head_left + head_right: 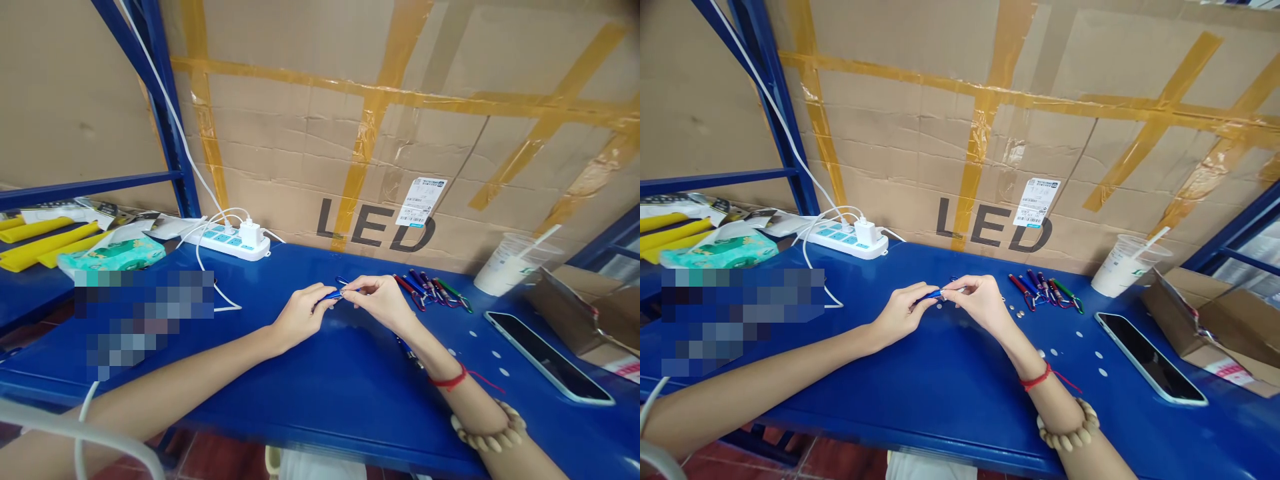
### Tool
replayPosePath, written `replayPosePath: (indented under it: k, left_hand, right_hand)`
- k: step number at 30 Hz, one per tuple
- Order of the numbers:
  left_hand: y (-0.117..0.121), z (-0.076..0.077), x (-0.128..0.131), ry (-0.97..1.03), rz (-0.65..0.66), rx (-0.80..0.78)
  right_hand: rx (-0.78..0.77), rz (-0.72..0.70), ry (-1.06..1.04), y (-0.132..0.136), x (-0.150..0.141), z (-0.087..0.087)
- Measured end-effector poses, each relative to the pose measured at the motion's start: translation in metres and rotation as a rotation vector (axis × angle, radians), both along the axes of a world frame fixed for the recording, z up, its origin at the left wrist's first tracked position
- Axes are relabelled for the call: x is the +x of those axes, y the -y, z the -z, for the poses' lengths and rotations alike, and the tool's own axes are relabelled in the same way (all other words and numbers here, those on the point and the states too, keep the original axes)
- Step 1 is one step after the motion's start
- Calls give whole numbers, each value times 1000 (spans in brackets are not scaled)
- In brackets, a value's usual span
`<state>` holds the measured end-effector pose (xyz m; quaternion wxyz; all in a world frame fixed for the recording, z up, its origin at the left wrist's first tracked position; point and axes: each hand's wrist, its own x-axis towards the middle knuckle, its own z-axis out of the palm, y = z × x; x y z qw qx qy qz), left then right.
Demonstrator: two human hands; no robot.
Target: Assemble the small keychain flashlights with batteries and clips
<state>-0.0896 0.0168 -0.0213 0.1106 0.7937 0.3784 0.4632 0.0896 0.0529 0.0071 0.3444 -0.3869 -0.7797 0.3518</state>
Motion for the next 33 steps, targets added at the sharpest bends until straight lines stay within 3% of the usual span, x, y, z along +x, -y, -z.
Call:
replayPosePath:
  k: [5, 17, 27, 33]
  left_hand:
    - [-2, -3, 3, 9, -34, -9]
    - [-5, -6, 7, 35, -91, -101]
    - [-2, -12, 7, 45, -83, -225]
    - [-6, -8, 4, 72, -97, -193]
  right_hand:
    - [-23, 10, -4, 1, 0, -5]
    - [86, 98, -30, 0, 0, -3]
    - [203, 40, -56, 3, -4, -3]
    - [176, 9, -59, -2, -5, 3]
